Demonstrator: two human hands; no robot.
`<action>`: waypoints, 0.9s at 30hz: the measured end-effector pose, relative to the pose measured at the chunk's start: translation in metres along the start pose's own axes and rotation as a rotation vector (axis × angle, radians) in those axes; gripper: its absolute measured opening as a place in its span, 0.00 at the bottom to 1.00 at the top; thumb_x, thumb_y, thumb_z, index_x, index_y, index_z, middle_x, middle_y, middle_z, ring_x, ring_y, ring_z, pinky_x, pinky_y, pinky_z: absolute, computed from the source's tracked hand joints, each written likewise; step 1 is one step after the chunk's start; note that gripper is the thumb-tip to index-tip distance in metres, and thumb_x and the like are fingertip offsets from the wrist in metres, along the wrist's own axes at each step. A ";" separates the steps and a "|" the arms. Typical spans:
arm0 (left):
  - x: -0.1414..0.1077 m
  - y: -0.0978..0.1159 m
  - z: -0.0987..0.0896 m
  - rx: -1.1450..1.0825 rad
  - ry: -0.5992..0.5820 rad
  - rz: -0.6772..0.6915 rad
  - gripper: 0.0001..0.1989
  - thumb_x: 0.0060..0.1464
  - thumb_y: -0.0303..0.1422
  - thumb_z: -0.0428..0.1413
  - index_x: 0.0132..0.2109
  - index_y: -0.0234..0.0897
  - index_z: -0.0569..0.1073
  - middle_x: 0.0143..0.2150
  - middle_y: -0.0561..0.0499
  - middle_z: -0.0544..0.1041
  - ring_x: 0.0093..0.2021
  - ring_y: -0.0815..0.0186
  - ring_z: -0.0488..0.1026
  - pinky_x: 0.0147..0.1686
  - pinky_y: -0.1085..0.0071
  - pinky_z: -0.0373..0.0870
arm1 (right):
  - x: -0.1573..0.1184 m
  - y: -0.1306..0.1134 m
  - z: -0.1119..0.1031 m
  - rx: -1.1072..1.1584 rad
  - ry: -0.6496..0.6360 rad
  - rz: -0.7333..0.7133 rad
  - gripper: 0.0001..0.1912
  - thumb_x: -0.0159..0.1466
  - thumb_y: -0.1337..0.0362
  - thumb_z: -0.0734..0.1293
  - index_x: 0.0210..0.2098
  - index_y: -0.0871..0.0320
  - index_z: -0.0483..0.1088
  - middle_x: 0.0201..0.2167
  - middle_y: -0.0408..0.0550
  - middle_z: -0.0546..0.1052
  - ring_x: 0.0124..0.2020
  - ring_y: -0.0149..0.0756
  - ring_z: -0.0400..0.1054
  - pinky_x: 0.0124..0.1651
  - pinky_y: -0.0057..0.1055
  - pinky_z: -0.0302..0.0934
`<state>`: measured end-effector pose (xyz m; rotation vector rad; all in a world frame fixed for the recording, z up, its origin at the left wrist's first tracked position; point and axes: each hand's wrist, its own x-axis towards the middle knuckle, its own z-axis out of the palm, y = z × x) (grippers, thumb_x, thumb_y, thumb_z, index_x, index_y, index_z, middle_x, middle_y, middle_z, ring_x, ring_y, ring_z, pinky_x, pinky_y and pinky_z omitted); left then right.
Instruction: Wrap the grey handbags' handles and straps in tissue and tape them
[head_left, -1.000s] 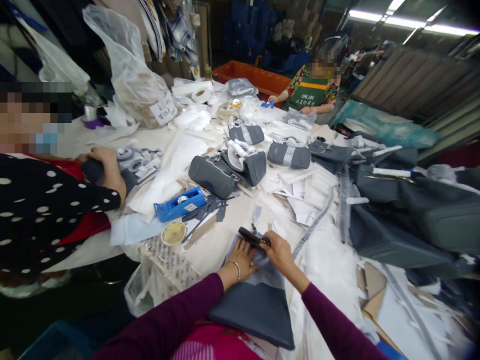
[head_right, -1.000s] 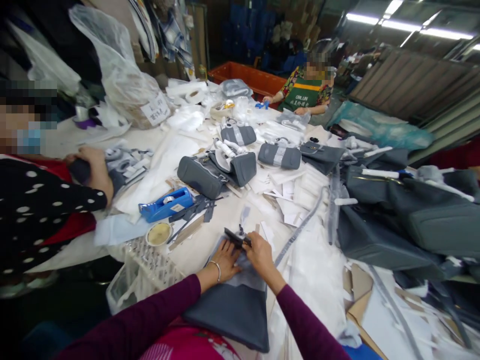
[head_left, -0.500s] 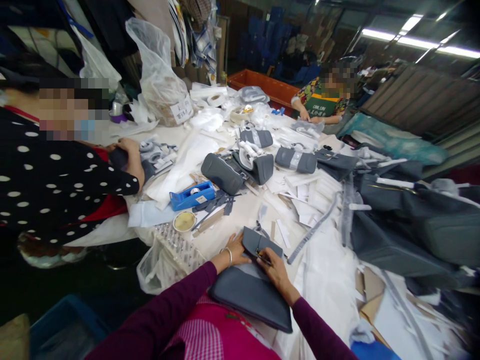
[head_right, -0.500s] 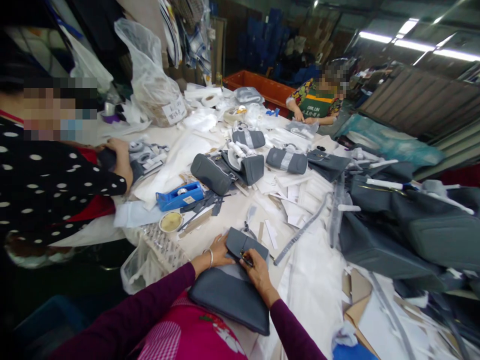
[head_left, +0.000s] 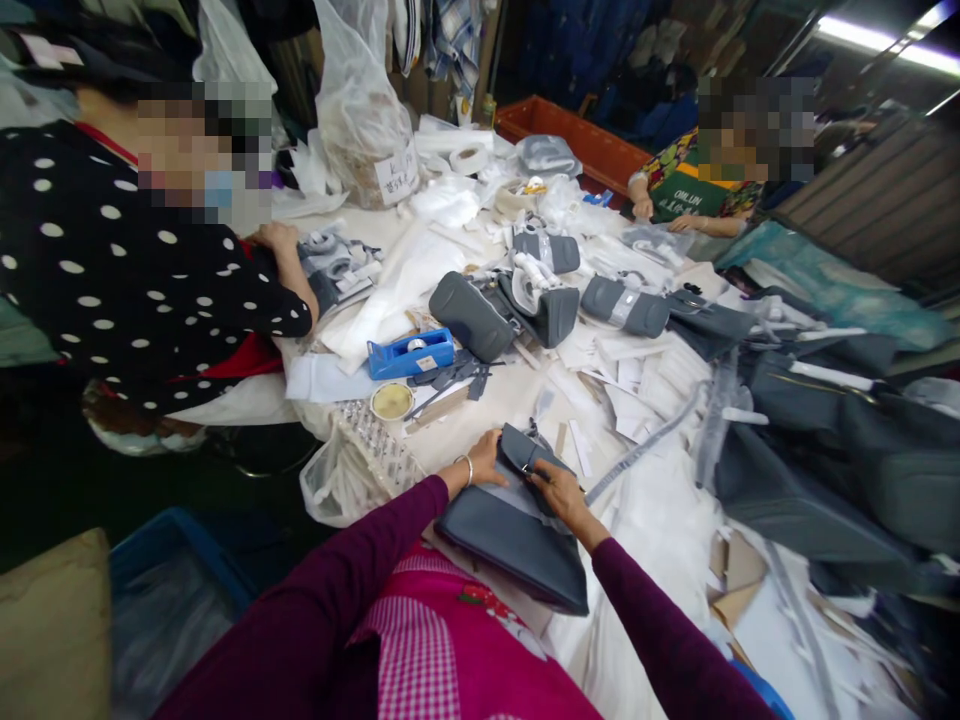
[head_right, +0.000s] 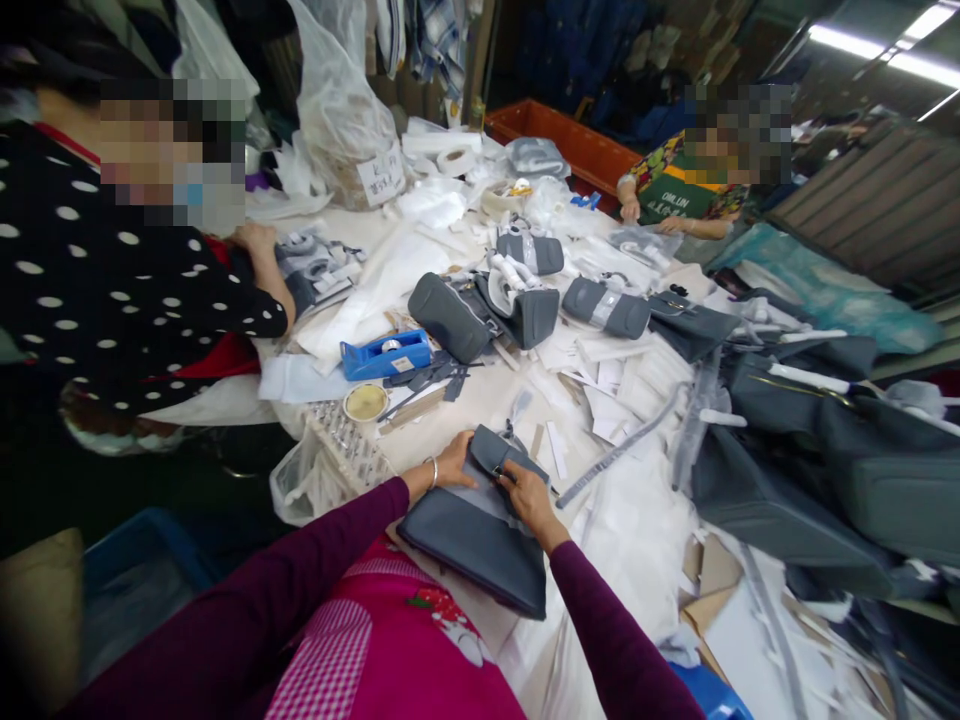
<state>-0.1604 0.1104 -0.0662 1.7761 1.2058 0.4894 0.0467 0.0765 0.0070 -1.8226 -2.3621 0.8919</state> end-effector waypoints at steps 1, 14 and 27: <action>0.000 -0.002 0.001 -0.010 0.009 -0.004 0.61 0.27 0.39 0.69 0.65 0.25 0.46 0.64 0.30 0.55 0.64 0.46 0.54 0.62 0.52 0.54 | 0.000 -0.001 0.002 -0.014 -0.005 -0.009 0.10 0.64 0.61 0.56 0.35 0.55 0.66 0.32 0.45 0.74 0.35 0.38 0.69 0.39 0.30 0.58; 0.001 -0.016 0.004 -0.106 0.019 0.104 0.60 0.28 0.35 0.68 0.66 0.26 0.46 0.66 0.31 0.52 0.66 0.46 0.50 0.64 0.53 0.50 | 0.011 -0.013 -0.004 -0.271 -0.170 -0.107 0.06 0.63 0.66 0.61 0.37 0.56 0.70 0.34 0.47 0.76 0.38 0.38 0.69 0.37 0.28 0.54; 0.000 -0.012 0.002 -0.117 0.031 0.107 0.57 0.30 0.35 0.67 0.66 0.33 0.48 0.66 0.35 0.52 0.66 0.48 0.50 0.64 0.53 0.51 | -0.008 -0.031 0.015 -0.427 -0.115 -0.116 0.12 0.66 0.70 0.54 0.43 0.57 0.66 0.44 0.54 0.72 0.46 0.41 0.65 0.43 0.31 0.55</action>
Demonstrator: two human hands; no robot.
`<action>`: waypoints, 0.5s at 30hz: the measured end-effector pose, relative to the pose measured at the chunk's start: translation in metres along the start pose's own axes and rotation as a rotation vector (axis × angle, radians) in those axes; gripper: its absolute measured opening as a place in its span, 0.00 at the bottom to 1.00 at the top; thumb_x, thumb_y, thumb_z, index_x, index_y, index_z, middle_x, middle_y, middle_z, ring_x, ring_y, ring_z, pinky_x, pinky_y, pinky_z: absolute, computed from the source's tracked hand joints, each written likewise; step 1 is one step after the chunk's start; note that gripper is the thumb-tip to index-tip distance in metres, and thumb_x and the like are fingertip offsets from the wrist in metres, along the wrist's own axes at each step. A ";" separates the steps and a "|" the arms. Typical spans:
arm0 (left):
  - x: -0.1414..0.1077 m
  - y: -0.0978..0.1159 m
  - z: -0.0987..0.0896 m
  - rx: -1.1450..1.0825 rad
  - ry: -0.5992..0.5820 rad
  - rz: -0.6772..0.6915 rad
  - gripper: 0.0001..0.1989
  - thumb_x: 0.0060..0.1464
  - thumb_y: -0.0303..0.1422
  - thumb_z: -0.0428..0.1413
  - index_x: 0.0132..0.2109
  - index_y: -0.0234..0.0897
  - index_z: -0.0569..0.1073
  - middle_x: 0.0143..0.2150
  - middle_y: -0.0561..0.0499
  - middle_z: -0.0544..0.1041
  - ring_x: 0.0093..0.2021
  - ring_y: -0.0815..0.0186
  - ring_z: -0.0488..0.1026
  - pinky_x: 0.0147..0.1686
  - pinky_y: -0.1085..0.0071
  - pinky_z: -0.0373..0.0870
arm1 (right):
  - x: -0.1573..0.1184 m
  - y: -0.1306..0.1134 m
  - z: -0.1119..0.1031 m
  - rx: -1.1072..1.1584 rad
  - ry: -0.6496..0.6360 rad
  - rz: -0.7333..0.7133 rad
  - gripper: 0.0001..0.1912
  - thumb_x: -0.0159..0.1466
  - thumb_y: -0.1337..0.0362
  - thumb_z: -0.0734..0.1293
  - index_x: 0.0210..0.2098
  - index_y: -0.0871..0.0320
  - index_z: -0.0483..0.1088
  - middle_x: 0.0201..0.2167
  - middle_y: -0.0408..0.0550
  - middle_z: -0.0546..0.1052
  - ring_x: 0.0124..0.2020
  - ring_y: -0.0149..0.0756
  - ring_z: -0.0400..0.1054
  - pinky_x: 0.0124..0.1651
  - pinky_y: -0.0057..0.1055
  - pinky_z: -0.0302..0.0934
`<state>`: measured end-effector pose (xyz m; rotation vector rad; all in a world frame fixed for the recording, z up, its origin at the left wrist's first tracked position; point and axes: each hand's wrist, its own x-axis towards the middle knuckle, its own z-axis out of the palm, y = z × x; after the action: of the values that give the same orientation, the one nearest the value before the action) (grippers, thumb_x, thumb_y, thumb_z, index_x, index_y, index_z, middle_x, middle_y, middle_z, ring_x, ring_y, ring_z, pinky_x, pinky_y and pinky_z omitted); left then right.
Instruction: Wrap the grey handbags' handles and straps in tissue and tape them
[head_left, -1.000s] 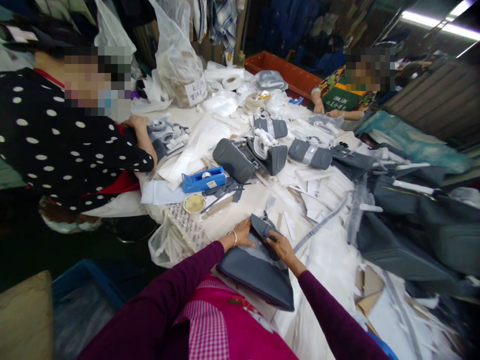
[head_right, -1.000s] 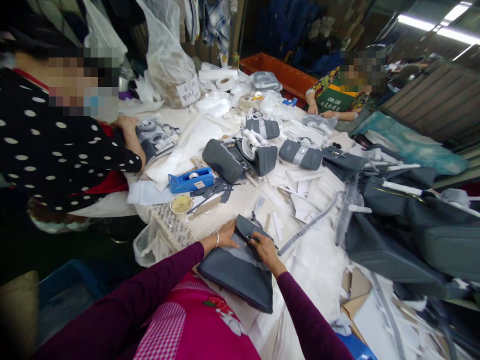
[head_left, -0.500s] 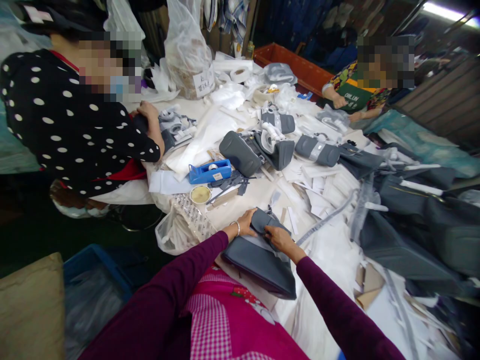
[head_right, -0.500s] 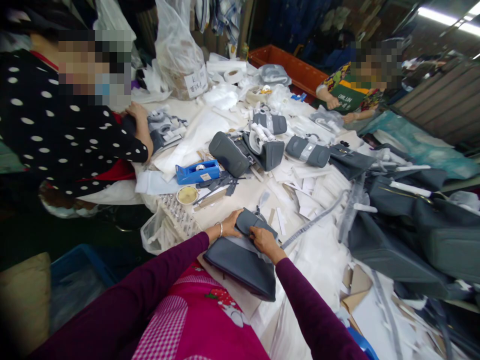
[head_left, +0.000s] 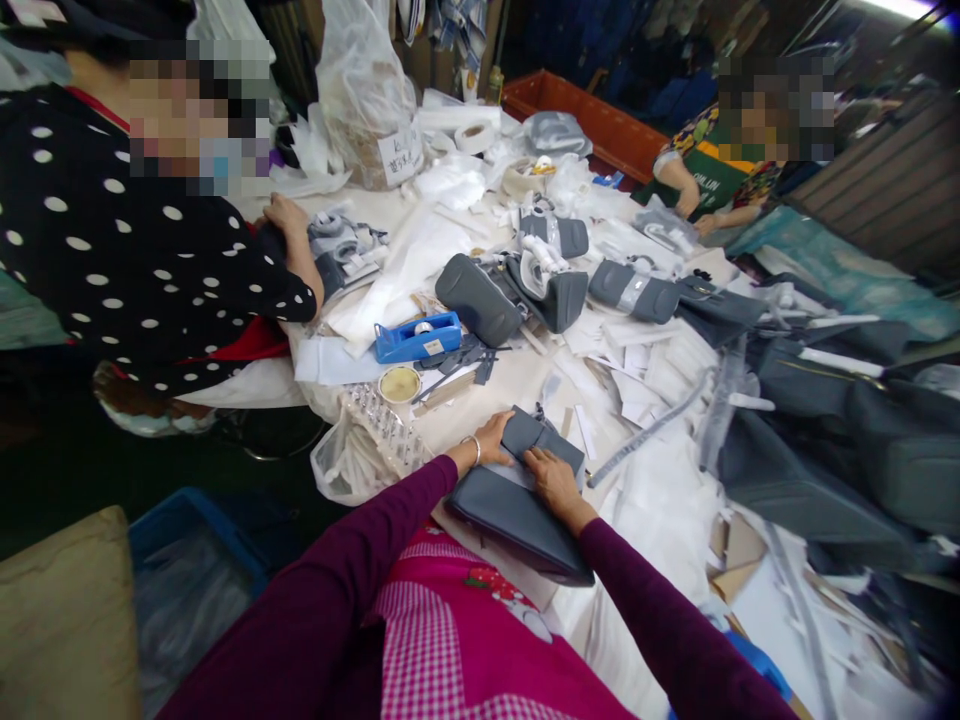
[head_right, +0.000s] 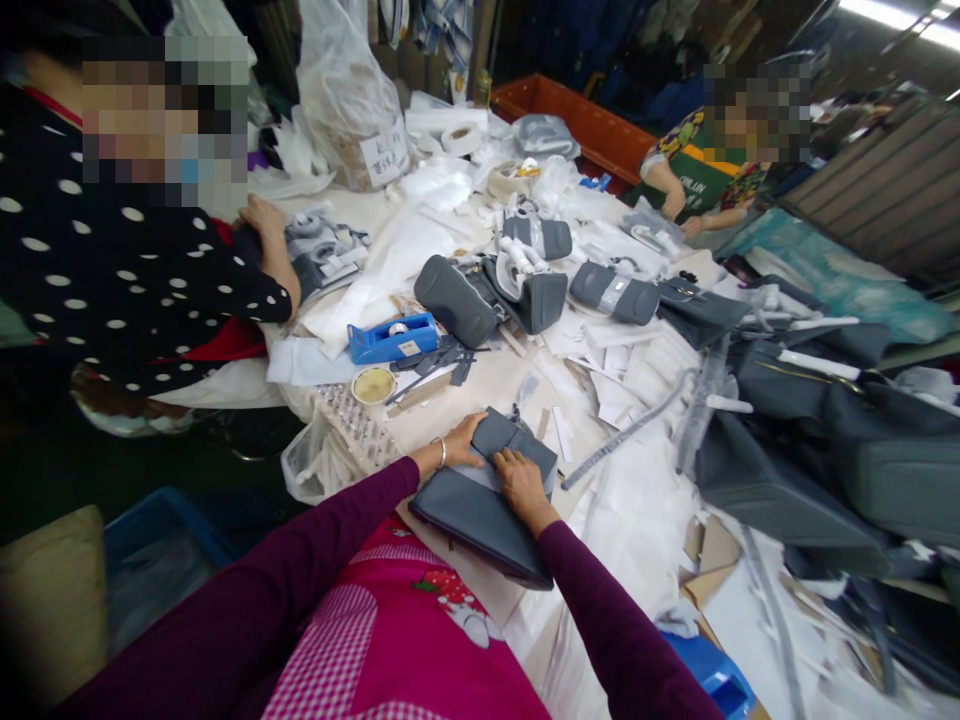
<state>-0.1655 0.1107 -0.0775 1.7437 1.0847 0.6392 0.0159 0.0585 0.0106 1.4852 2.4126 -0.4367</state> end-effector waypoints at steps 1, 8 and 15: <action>0.000 0.000 0.000 0.000 -0.001 -0.001 0.57 0.30 0.35 0.67 0.66 0.33 0.48 0.66 0.35 0.52 0.66 0.48 0.50 0.64 0.53 0.51 | 0.000 0.001 -0.001 0.002 -0.007 -0.012 0.12 0.67 0.69 0.54 0.43 0.57 0.67 0.44 0.54 0.72 0.47 0.40 0.65 0.44 0.31 0.54; -0.001 0.006 -0.002 -0.004 -0.015 -0.029 0.57 0.28 0.32 0.67 0.65 0.32 0.48 0.65 0.35 0.52 0.66 0.49 0.49 0.64 0.52 0.50 | 0.008 0.010 -0.003 0.014 -0.111 -0.060 0.09 0.65 0.68 0.57 0.42 0.55 0.66 0.42 0.50 0.76 0.40 0.38 0.71 0.36 0.28 0.55; -0.004 0.022 -0.009 0.018 -0.025 -0.053 0.54 0.30 0.30 0.64 0.65 0.29 0.48 0.65 0.32 0.53 0.66 0.46 0.49 0.64 0.50 0.48 | 0.019 0.003 -0.013 0.012 -0.139 -0.111 0.11 0.63 0.71 0.58 0.43 0.58 0.67 0.41 0.53 0.76 0.38 0.39 0.72 0.36 0.29 0.59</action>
<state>-0.1661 0.1078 -0.0540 1.7283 1.1188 0.5753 0.0098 0.0807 0.0146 1.2843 2.3934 -0.5600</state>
